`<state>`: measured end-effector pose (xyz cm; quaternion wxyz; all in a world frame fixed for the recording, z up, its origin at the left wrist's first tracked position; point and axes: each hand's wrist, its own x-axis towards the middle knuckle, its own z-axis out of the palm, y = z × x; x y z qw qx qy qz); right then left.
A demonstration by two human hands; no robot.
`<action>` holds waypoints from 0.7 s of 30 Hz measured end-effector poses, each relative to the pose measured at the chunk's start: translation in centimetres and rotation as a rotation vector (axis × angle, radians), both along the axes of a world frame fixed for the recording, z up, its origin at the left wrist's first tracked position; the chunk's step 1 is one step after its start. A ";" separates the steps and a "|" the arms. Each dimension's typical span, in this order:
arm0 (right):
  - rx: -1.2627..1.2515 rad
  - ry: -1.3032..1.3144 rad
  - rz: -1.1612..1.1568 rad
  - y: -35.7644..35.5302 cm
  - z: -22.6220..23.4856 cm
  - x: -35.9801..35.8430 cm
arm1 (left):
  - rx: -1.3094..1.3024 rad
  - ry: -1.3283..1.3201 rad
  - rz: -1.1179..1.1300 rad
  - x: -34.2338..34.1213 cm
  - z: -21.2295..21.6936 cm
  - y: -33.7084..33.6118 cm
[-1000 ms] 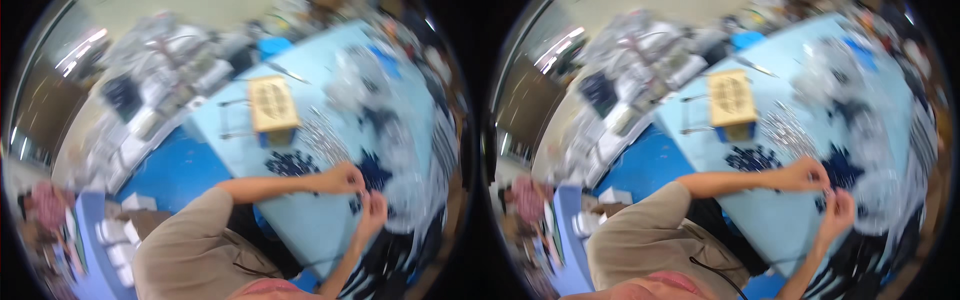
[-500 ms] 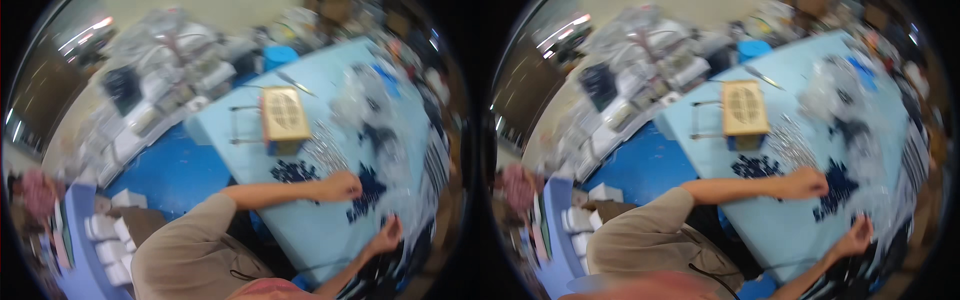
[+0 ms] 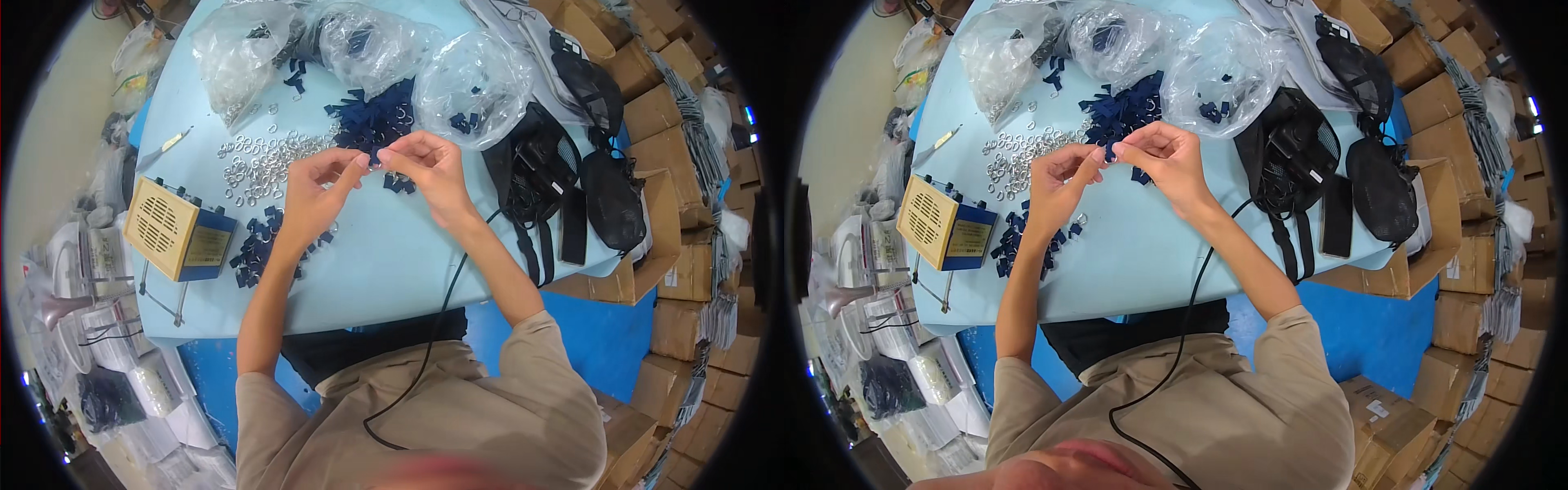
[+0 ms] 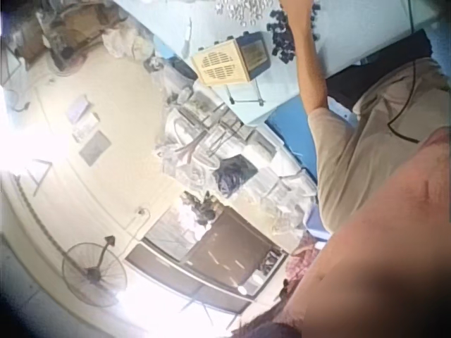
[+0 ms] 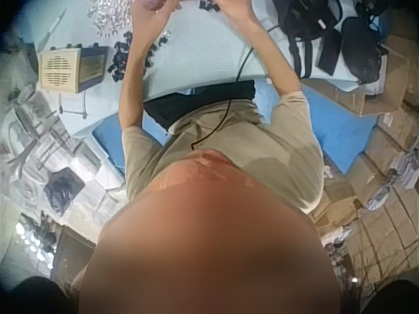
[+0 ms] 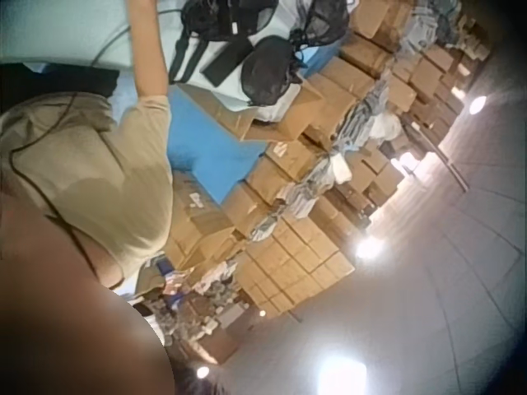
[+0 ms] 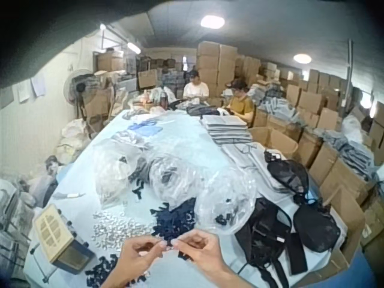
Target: Assembling small metal rings onto blue components on a workbench in a workshop setting.
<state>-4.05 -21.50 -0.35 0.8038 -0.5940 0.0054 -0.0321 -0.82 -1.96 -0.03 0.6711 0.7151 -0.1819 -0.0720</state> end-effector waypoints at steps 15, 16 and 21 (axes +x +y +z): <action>0.079 0.020 0.033 0.6 0.3 0.1 | -0.084 0.095 -0.051 0.1 0.3 1.1; 0.112 0.008 0.064 0.4 0.2 0.2 | -0.086 0.095 -0.054 0.1 0.3 1.1; 0.135 0.032 0.130 0.0 -0.1 0.2 | -0.127 0.141 -0.101 0.2 0.0 1.5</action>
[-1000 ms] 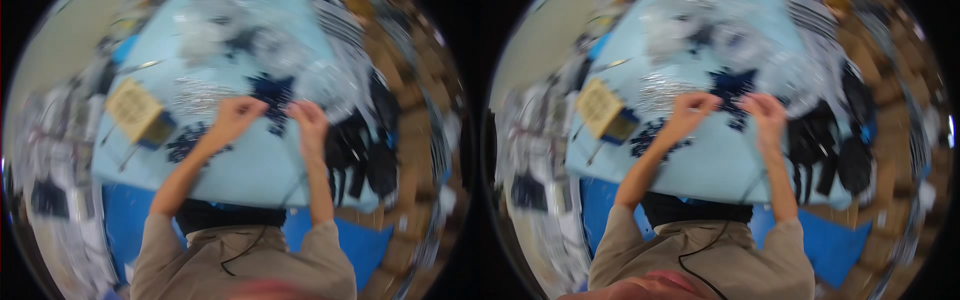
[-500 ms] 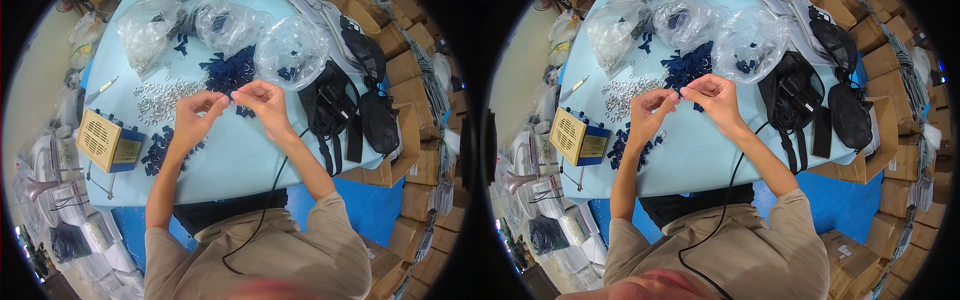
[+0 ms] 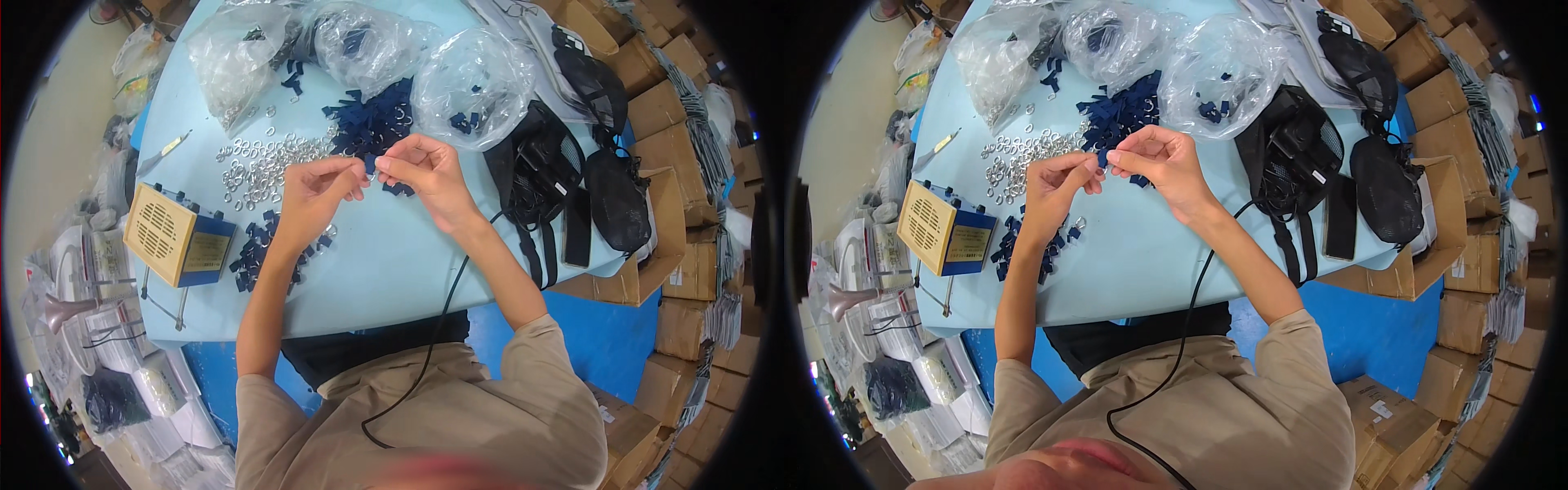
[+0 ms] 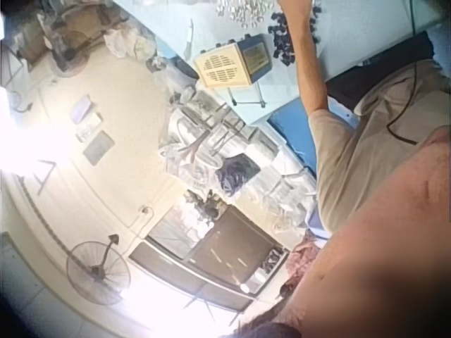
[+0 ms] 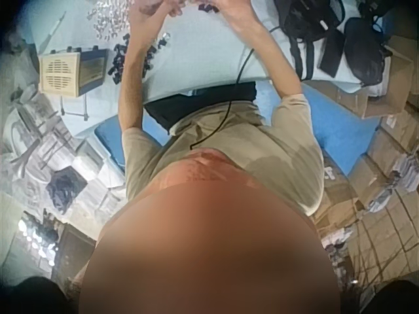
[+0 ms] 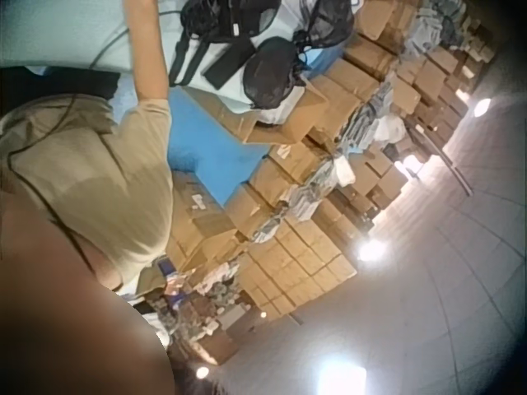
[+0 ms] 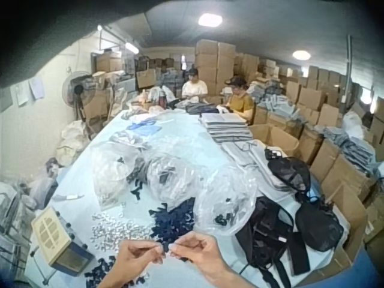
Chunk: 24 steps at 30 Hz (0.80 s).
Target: Assembling small metal rings onto blue components on a workbench in a workshop setting.
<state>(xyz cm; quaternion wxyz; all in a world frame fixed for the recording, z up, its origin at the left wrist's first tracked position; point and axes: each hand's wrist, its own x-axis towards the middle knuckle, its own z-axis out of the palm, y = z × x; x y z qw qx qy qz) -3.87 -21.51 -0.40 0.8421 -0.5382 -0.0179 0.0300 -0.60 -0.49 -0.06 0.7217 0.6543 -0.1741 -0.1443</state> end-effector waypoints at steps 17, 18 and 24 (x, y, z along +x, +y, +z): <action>0.007 -0.073 0.057 -0.7 0.6 0.0 | -0.019 -0.033 0.006 -0.7 0.9 -0.3; 0.010 -0.068 0.059 -0.6 0.6 0.0 | -0.013 -0.047 0.009 -0.7 0.9 -0.2; 0.024 -0.076 0.054 -0.1 0.3 -0.1 | 0.000 -0.068 0.021 -0.8 0.8 -0.1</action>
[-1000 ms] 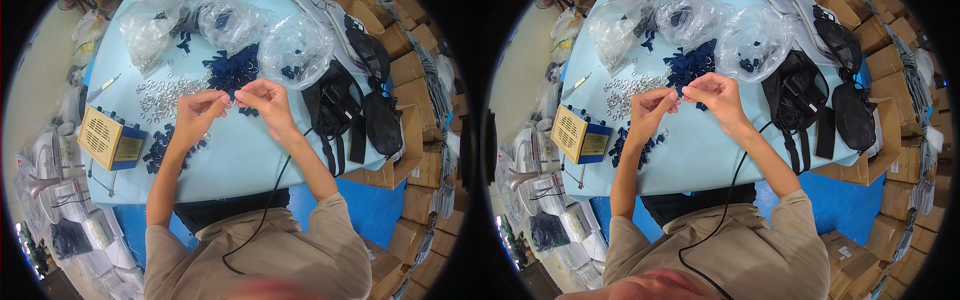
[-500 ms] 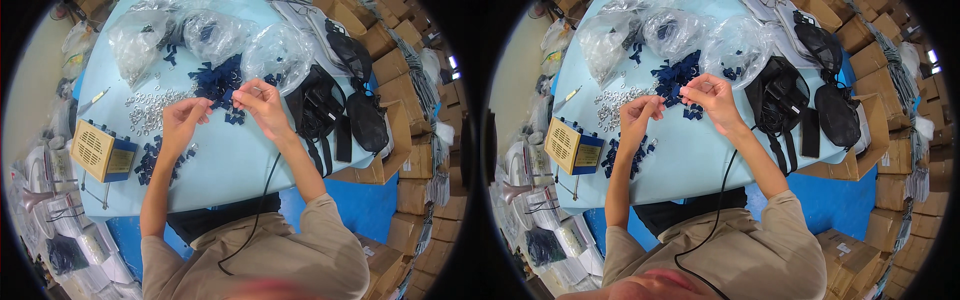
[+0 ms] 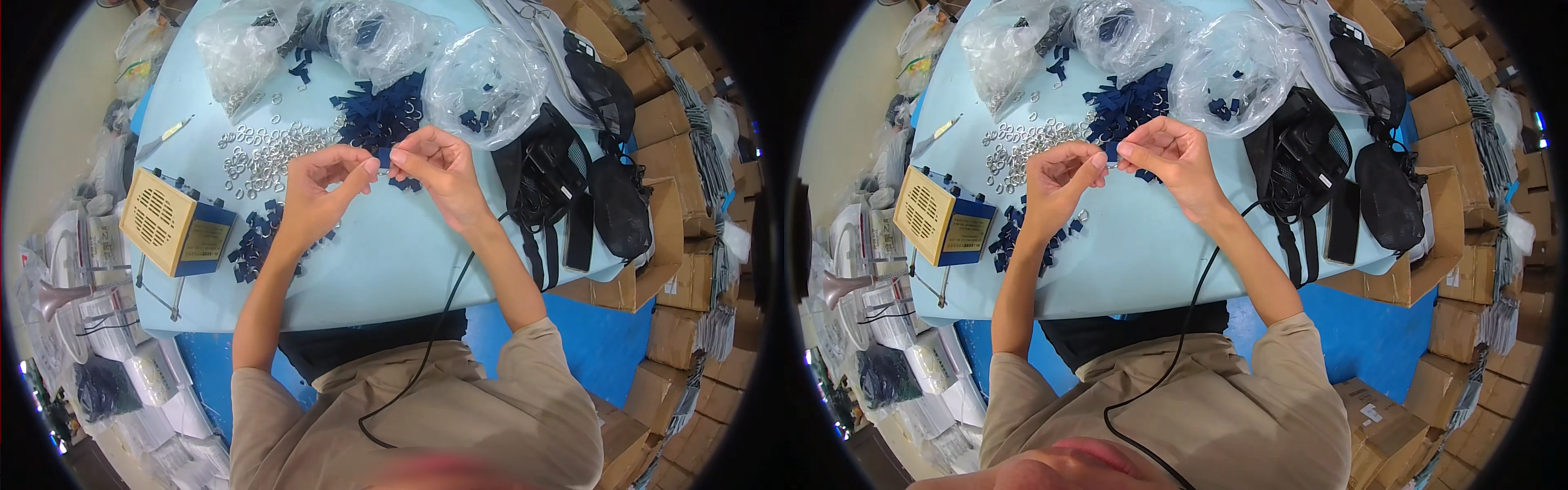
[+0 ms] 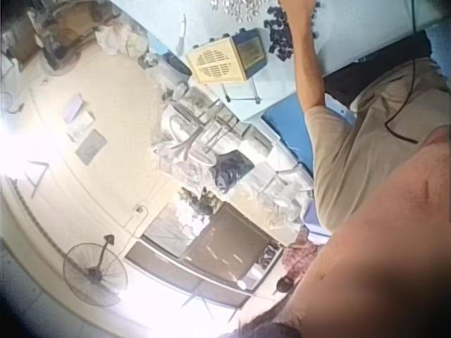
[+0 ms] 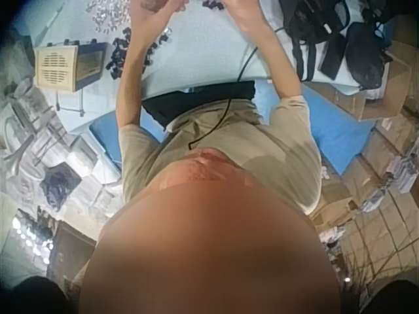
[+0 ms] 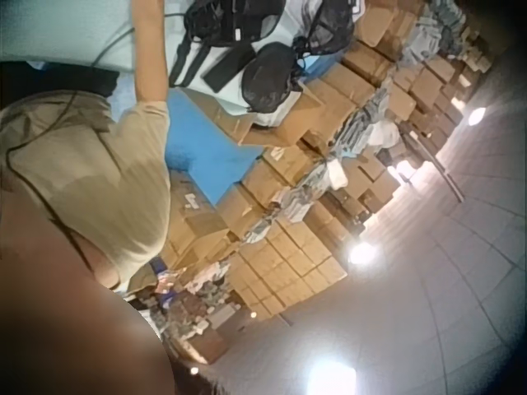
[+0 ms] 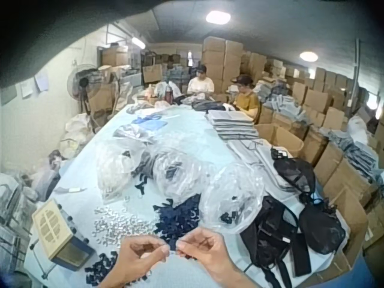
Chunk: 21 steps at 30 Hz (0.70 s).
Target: Assembling small metal rings onto blue components on a workbench in a workshop setting.
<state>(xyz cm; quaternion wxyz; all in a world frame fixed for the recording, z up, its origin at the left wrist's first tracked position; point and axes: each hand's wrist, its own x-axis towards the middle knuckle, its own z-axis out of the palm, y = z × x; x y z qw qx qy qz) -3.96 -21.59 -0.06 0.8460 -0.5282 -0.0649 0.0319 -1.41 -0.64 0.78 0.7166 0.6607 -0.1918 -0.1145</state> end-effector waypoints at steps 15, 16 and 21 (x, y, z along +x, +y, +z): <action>0.007 0.039 -0.008 0.0 0.2 -0.2 | -0.012 0.077 -0.015 0.1 0.1 -0.1; 0.029 0.041 0.004 -0.2 0.2 -0.3 | -0.029 0.088 -0.029 0.2 0.0 -0.3; 0.018 0.056 -0.055 -0.7 0.7 -0.4 | -0.048 0.075 -0.003 0.5 -0.7 -0.2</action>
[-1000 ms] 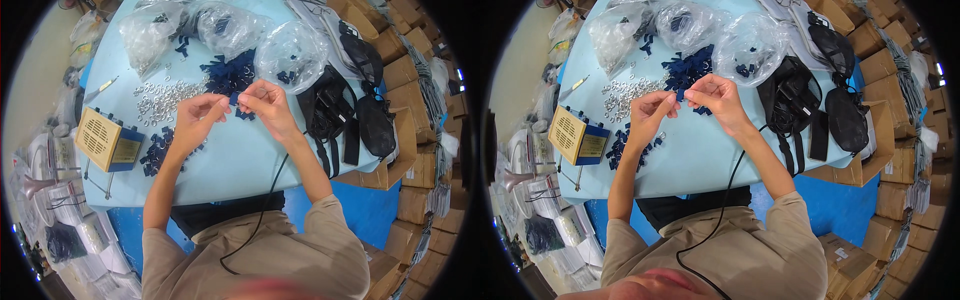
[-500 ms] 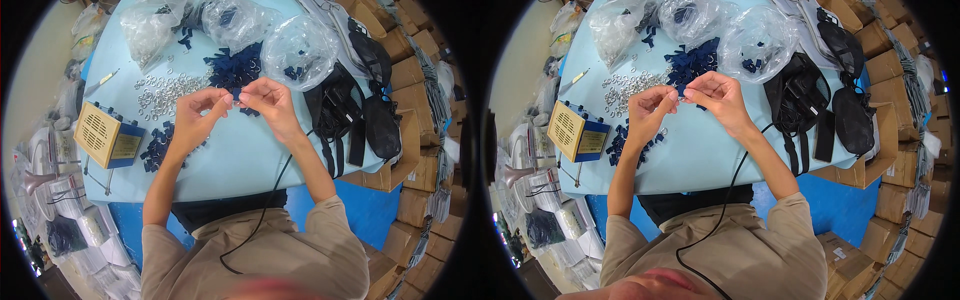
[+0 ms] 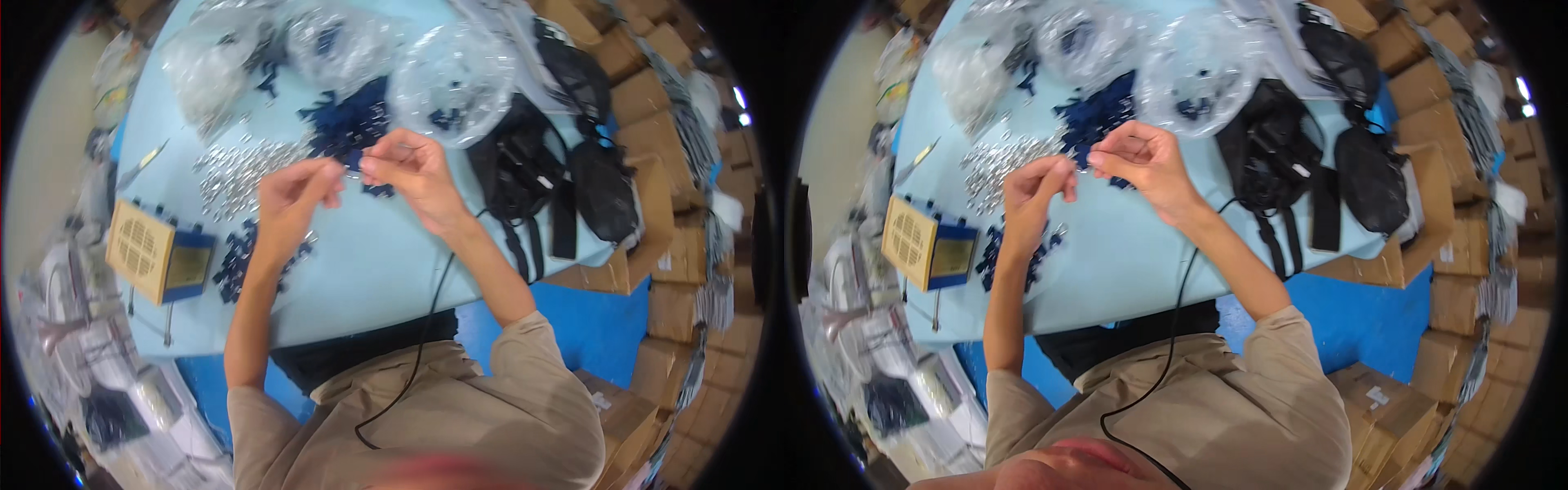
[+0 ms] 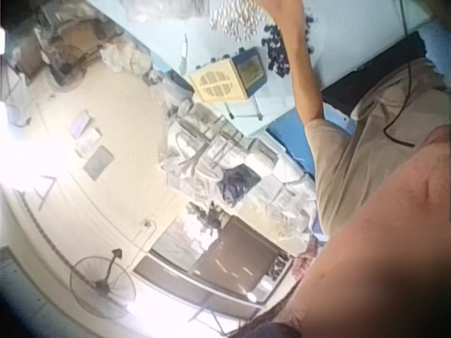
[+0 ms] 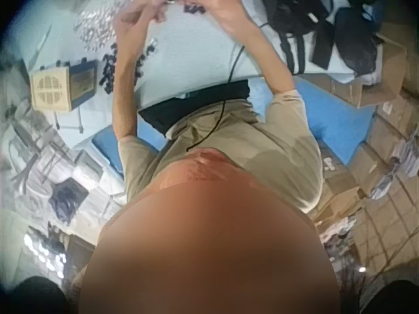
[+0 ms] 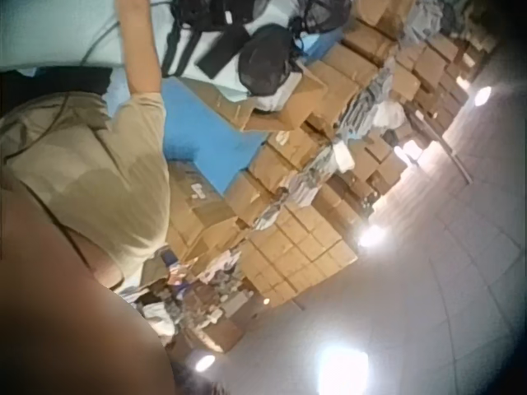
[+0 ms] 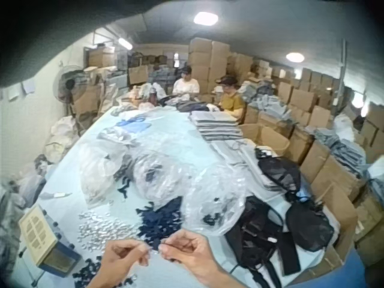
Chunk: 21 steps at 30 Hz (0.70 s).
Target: Assembling small metal rings onto blue components on a workbench in a workshop setting.
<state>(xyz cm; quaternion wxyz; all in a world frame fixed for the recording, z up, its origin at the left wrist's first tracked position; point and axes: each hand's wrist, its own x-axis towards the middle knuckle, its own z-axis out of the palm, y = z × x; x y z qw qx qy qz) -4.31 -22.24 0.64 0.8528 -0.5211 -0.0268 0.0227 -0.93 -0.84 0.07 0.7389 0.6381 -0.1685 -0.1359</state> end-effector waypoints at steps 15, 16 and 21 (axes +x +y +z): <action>-1.089 -0.679 -0.554 0.2 -1.5 1.0 | 0.319 -0.294 0.225 1.2 -1.0 0.2; -1.128 -0.674 -0.433 0.7 -2.0 0.6 | 0.381 -0.400 0.258 1.9 -1.3 0.4; -1.380 -0.657 -0.062 2.7 -3.4 -0.2 | 0.709 -0.540 0.410 3.9 -2.5 3.2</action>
